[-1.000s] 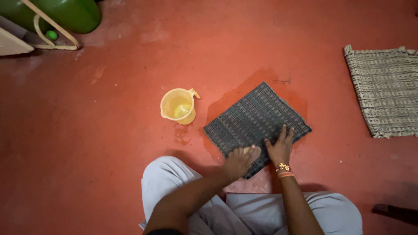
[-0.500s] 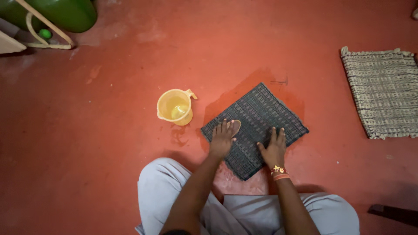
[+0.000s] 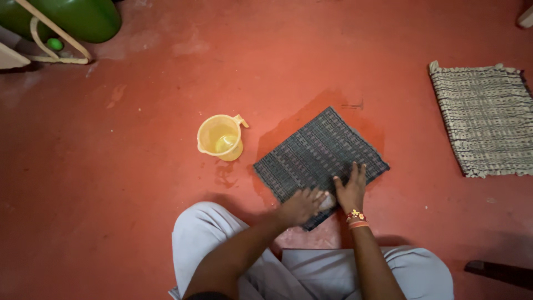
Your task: The person sits on a red floor and scrubs a dark woven mat with a brush. They repeatedly dip the brush into a yellow cup of water and scrub the mat's surface. The person also uses their hands to wipe and smooth the mat during the cleaning process.
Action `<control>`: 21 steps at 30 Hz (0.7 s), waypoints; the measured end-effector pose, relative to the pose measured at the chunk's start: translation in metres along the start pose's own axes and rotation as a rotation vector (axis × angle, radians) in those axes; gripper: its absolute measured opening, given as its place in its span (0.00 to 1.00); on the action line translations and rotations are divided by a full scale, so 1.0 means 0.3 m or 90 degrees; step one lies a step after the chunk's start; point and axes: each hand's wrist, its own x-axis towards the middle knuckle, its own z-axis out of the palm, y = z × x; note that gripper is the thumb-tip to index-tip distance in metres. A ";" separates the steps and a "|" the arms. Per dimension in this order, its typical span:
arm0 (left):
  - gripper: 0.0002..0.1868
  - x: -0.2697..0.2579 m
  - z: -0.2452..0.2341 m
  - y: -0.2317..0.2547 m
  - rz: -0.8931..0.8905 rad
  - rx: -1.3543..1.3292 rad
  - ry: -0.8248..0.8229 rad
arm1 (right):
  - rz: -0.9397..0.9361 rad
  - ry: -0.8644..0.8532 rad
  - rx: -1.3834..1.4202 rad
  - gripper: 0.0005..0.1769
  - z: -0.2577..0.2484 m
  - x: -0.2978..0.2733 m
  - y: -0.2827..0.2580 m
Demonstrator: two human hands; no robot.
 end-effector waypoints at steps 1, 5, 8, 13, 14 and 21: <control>0.27 0.018 0.001 -0.028 -0.014 0.009 -0.005 | -0.010 0.006 0.004 0.48 -0.001 -0.001 0.002; 0.33 0.090 -0.054 -0.143 -0.326 0.066 0.143 | 0.005 0.018 0.007 0.48 -0.004 0.003 0.017; 0.40 0.086 -0.123 -0.156 -0.292 0.121 0.220 | 0.009 0.028 0.015 0.47 -0.007 0.015 0.022; 0.27 0.086 -0.153 0.075 -0.141 -0.017 -0.215 | 0.011 0.056 0.042 0.44 -0.031 0.040 0.032; 0.30 0.079 -0.139 0.115 -0.098 -0.003 -0.138 | 0.023 0.062 0.048 0.44 -0.036 0.043 0.037; 0.40 0.173 -0.123 -0.007 -0.220 0.142 0.106 | 0.005 0.118 0.075 0.44 -0.069 0.058 0.097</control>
